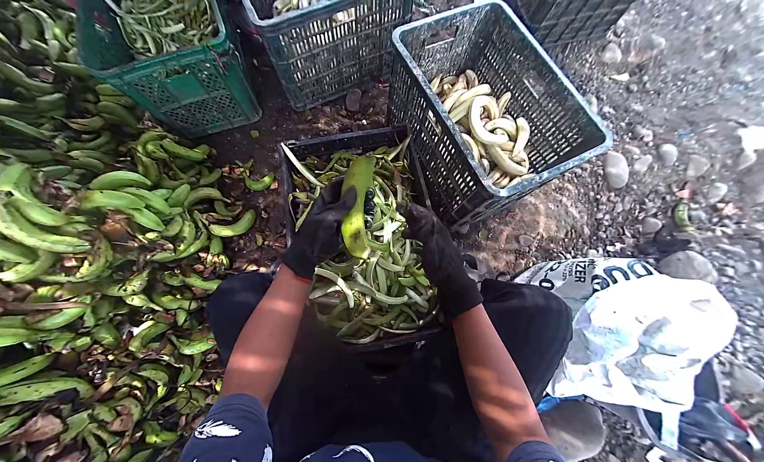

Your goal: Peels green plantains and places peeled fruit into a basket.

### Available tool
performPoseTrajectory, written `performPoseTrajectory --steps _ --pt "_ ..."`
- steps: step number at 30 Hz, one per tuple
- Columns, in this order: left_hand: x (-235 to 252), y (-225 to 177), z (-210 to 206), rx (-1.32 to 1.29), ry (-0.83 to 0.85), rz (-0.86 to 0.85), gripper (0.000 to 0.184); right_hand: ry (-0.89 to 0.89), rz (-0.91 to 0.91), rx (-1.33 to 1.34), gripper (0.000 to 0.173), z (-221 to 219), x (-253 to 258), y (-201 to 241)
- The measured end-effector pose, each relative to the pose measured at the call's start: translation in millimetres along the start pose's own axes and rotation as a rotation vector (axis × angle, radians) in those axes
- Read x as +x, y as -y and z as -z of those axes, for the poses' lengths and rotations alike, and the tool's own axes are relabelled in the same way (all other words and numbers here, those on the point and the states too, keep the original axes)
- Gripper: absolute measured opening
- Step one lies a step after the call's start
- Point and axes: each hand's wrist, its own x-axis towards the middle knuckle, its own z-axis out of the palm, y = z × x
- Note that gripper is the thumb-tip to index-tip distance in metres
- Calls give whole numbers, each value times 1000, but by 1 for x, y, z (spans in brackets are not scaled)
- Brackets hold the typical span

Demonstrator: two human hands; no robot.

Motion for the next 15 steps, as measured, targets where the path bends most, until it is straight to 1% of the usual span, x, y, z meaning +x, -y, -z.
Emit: performPoseTrajectory --steps 1,2,3,4,6,8,10,13,15 --pt "-3 -4 -8 -57 -24 -6 41 -5 9 -71 58 -6 -1 1" --pt "-4 -4 -14 -84 -72 -27 54 -8 17 -148 55 -13 0 6" --pt "-5 0 -16 -70 -126 -72 58 -14 23 -238 53 -19 2 8" --pt "-6 5 -14 -35 -160 -112 56 -26 30 -342 51 -24 4 7" --pt "1 15 -7 -6 -209 -133 61 -14 24 -483 47 -29 4 8" --pt "8 9 1 40 -224 -133 64 2 82 -497 42 -33 1 8" --pt "8 -5 3 103 -275 -151 61 26 135 -536 44 -32 -6 15" --pt "1 -23 2 139 -309 -248 57 -6 161 -611 48 -32 -11 25" --pt "-2 -28 0 157 -285 -310 53 -13 133 -593 49 -34 -8 31"
